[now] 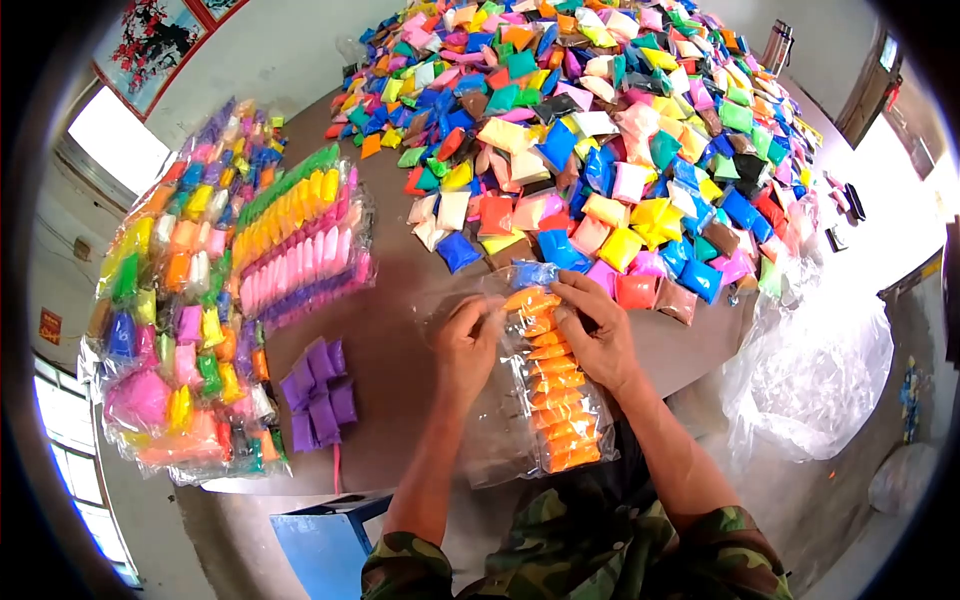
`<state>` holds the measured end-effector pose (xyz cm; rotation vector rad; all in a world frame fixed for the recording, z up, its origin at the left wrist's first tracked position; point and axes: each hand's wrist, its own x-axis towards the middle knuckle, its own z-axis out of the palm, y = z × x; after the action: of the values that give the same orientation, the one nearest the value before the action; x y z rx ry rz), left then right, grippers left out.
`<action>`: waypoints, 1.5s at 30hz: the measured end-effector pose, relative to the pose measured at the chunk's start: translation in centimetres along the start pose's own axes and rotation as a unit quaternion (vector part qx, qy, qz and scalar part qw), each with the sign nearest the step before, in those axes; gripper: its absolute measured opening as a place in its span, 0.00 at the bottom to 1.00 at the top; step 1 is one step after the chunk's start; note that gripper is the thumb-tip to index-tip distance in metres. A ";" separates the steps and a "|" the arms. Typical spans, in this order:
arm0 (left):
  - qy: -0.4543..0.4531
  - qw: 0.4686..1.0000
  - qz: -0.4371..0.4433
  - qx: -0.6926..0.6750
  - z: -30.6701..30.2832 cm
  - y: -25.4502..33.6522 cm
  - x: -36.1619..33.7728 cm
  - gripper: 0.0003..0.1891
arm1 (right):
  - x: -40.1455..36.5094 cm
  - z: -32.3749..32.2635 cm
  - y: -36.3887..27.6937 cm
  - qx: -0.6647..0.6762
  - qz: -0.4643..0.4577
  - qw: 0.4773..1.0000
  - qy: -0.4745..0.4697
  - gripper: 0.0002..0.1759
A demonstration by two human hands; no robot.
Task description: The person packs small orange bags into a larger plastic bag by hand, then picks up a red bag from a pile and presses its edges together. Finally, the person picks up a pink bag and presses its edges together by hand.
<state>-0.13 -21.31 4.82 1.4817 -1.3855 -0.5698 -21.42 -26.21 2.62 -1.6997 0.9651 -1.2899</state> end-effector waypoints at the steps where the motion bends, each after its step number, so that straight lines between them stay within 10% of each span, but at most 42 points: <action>1: -0.008 1.000 0.009 0.009 0.1 -0.3 0.2 0.10 | -0.2 0.0 0.1 -0.002 0.000 1.000 0.002 0.21; 24: -0.104 0.992 0.060 -0.034 1.2 -0.6 2.2 0.12 | 0.0 0.2 -0.5 -0.020 -0.081 0.996 -0.011 0.25; 30: -0.056 0.986 -0.059 -0.143 0.4 -4.1 1.2 0.14 | -0.2 0.2 -0.9 -0.050 -0.075 0.996 -0.012 0.22; 45: -0.077 0.996 -0.012 0.046 1.3 -2.5 2.7 0.16 | -0.9 0.2 -1.4 -0.082 -0.089 0.993 0.013 0.22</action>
<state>0.50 -24.58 2.87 1.5566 -1.5337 -0.6546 -21.26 -24.84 3.50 -1.9360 0.9743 -1.3825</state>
